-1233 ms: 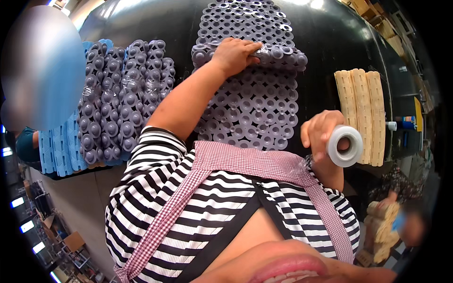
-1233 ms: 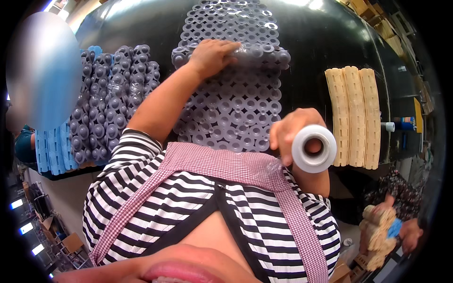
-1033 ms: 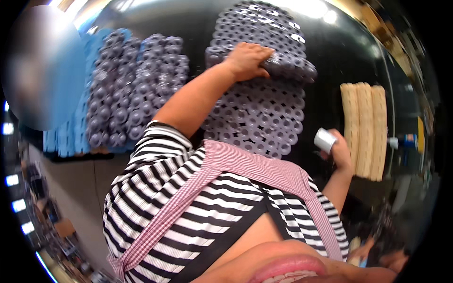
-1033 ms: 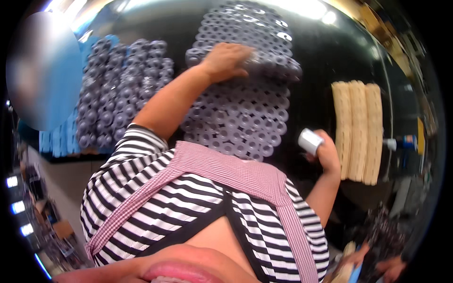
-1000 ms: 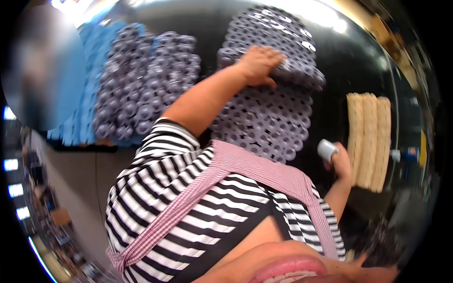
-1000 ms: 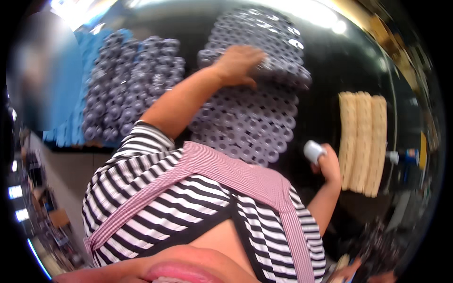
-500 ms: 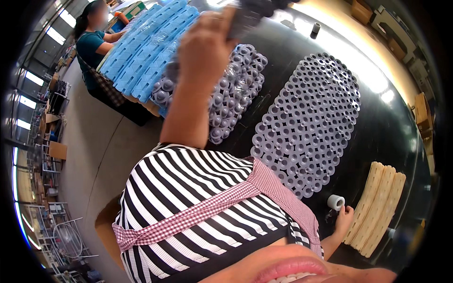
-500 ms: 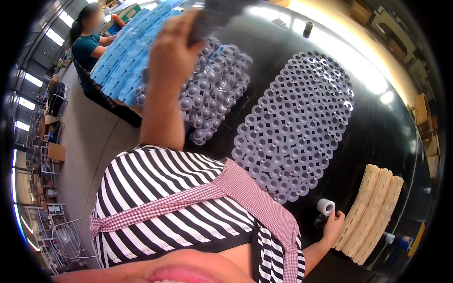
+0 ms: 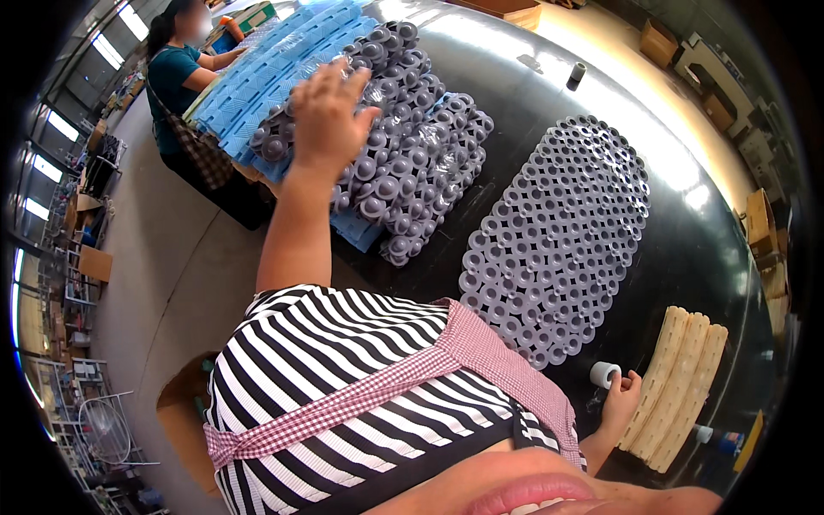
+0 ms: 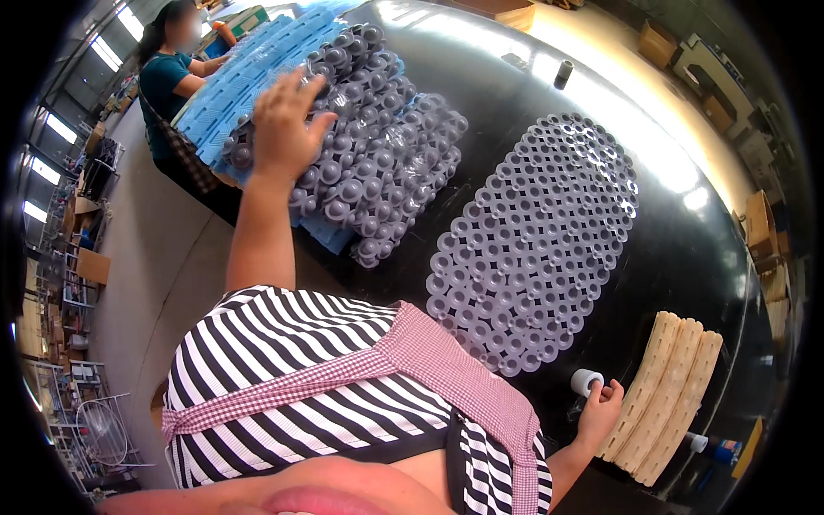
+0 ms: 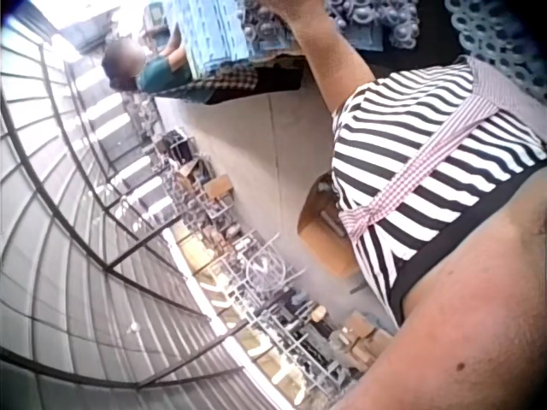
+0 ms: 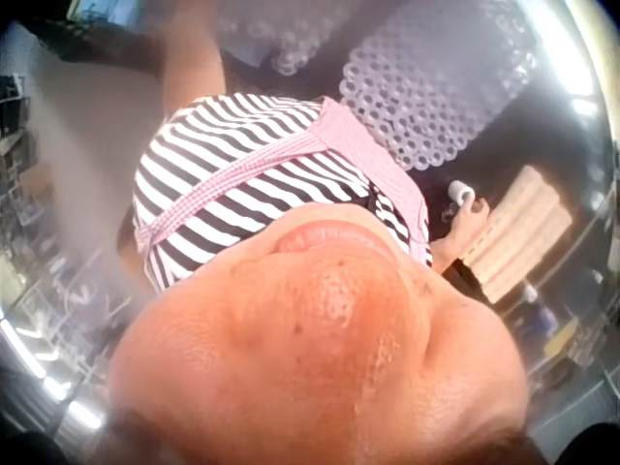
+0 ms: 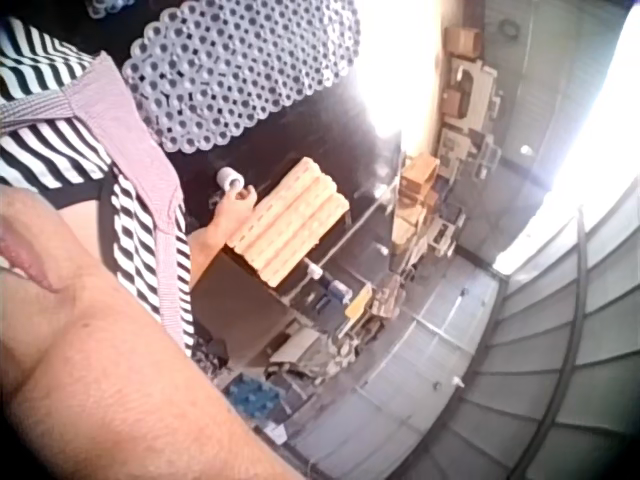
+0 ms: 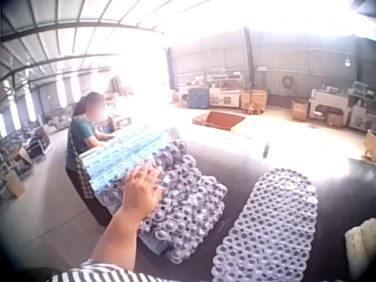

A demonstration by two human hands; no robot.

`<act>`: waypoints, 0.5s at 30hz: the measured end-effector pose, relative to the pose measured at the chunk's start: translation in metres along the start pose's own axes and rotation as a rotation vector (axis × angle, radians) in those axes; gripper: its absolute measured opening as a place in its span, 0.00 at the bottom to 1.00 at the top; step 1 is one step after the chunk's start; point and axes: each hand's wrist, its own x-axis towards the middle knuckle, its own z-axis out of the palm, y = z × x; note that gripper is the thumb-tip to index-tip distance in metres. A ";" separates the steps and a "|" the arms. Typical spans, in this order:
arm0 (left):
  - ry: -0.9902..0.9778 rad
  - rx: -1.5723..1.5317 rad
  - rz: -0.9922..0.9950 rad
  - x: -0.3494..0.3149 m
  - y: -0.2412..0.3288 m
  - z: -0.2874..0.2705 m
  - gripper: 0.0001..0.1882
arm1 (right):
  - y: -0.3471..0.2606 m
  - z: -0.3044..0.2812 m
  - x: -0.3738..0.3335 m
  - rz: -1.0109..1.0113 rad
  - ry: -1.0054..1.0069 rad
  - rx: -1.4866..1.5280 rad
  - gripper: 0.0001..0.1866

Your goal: The person rolls up grey rubber mats by hand and secures each roll with a piece of clear adhesive tape before placing them into a box.

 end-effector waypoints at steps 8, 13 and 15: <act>-0.689 -1.169 0.727 -0.170 0.165 0.073 0.19 | -0.078 0.045 -0.053 -0.769 -0.206 0.246 0.20; -0.897 -1.081 0.645 -0.166 0.179 0.068 0.26 | -0.092 0.076 -0.064 -0.907 -0.286 0.057 0.32; -0.897 -1.053 0.709 -0.162 0.181 0.066 0.27 | -0.093 0.075 -0.063 -0.896 -0.276 0.044 0.31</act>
